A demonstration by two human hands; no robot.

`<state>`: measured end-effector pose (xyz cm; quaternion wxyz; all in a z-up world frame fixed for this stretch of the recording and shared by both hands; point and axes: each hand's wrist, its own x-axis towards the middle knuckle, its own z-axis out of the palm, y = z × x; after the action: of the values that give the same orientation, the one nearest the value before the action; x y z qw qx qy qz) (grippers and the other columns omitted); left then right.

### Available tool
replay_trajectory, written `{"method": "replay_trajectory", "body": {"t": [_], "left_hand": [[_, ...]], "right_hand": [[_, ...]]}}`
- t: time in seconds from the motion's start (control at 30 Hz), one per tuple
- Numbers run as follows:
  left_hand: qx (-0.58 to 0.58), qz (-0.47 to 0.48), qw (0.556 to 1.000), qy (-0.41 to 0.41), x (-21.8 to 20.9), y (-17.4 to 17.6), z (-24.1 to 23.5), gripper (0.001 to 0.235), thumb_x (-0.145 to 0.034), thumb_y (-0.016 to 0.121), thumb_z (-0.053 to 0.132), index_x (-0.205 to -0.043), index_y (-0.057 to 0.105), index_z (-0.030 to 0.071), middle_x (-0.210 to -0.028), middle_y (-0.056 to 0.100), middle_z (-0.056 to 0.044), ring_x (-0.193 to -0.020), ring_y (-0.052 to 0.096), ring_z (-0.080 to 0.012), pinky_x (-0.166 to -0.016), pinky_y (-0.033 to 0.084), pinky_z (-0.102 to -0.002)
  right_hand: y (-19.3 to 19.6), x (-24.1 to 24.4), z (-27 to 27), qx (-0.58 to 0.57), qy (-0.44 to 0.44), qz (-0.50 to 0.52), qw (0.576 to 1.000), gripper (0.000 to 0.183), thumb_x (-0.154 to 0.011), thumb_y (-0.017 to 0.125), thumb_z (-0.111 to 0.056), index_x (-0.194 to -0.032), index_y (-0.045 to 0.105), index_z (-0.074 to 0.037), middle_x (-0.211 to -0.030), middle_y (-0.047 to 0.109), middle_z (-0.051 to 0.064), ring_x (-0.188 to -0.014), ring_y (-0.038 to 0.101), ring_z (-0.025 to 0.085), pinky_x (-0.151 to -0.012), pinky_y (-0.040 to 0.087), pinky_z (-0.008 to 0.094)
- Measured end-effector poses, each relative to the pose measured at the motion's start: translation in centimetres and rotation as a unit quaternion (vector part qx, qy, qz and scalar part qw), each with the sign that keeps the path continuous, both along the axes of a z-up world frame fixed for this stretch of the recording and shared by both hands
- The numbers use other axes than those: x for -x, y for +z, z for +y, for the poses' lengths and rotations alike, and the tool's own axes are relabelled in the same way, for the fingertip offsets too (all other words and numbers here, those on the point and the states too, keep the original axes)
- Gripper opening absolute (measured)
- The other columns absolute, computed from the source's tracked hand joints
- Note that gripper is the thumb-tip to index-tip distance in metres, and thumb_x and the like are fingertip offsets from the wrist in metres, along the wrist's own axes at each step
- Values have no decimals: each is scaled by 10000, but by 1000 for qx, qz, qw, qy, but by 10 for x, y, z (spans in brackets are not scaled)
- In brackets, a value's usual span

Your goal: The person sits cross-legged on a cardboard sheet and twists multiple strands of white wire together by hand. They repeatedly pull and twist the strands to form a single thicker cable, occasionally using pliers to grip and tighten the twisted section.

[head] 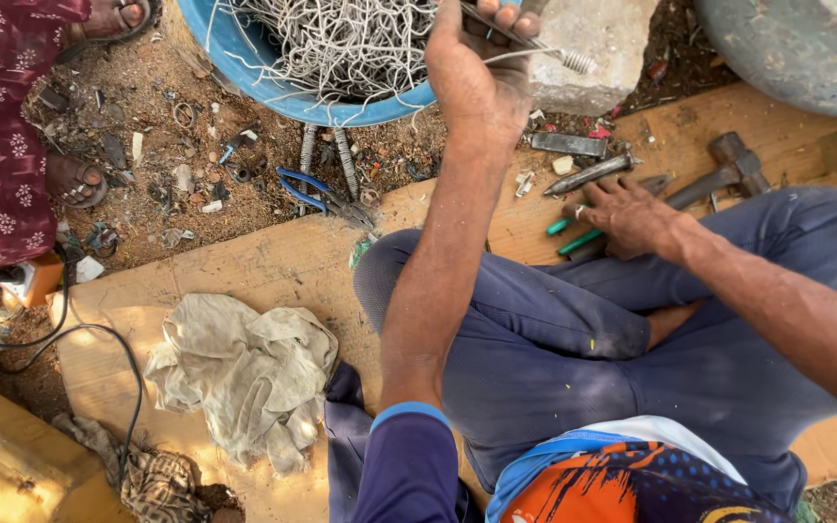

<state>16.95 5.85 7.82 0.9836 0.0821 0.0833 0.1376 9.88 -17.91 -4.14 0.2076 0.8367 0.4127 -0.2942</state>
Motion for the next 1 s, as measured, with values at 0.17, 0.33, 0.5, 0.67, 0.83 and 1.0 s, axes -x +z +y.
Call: {"method": "replay_trajectory", "body": {"t": [0.17,0.33,0.5,0.67,0.83,1.0], "left_hand": [[-26,-40,999,20,-5,-19,-2,335,-1079,520,242,-788,551,80,-662,508,-3,-581,513,-103,-513,462,-285],[-72,-15,996,45,-3,-27,-8,328,-1080,529,262,-806,538,81,-670,508,-6,-586,513,-110,-511,452,-289],[-92,-11,994,55,-4,-27,-13,284,-1103,489,281,-910,561,86,-709,571,-9,-577,527,-100,-507,466,-278],[-90,-37,994,53,-1,-34,-9,248,-1111,465,261,-992,581,78,-749,599,-26,-612,564,-102,-536,493,-283],[-109,-39,991,59,4,-42,-16,249,-1123,469,261,-989,567,75,-768,603,-27,-622,560,-101,-537,494,-288],[-106,-23,993,55,2,-24,-5,231,-1083,465,265,-965,563,92,-733,577,3,-552,492,-71,-457,430,-240]], "right_hand": [[-15,-5,-35,-254,-115,61,958,310,-780,795,-167,-1067,686,-122,-1112,661,96,-1106,627,320,-943,529,449],[31,-5,-58,-447,-203,-29,871,82,-952,721,-100,-1004,698,-42,-920,698,120,-849,683,311,-732,552,438],[134,21,-54,-616,-399,11,679,162,-1092,590,-19,-1205,703,-46,-1046,707,156,-944,670,286,-823,556,441],[184,65,-57,-847,-261,228,404,568,-948,759,-381,-1395,537,-108,-1627,414,175,-1536,419,273,-1100,459,604],[113,69,-54,-727,-302,587,190,881,-906,818,-462,-1555,426,-13,-1338,631,285,-997,682,326,-871,559,445],[74,79,-31,-680,-480,513,211,526,-1051,685,-181,-1504,456,-40,-1176,618,175,-944,632,263,-819,546,449]]}}
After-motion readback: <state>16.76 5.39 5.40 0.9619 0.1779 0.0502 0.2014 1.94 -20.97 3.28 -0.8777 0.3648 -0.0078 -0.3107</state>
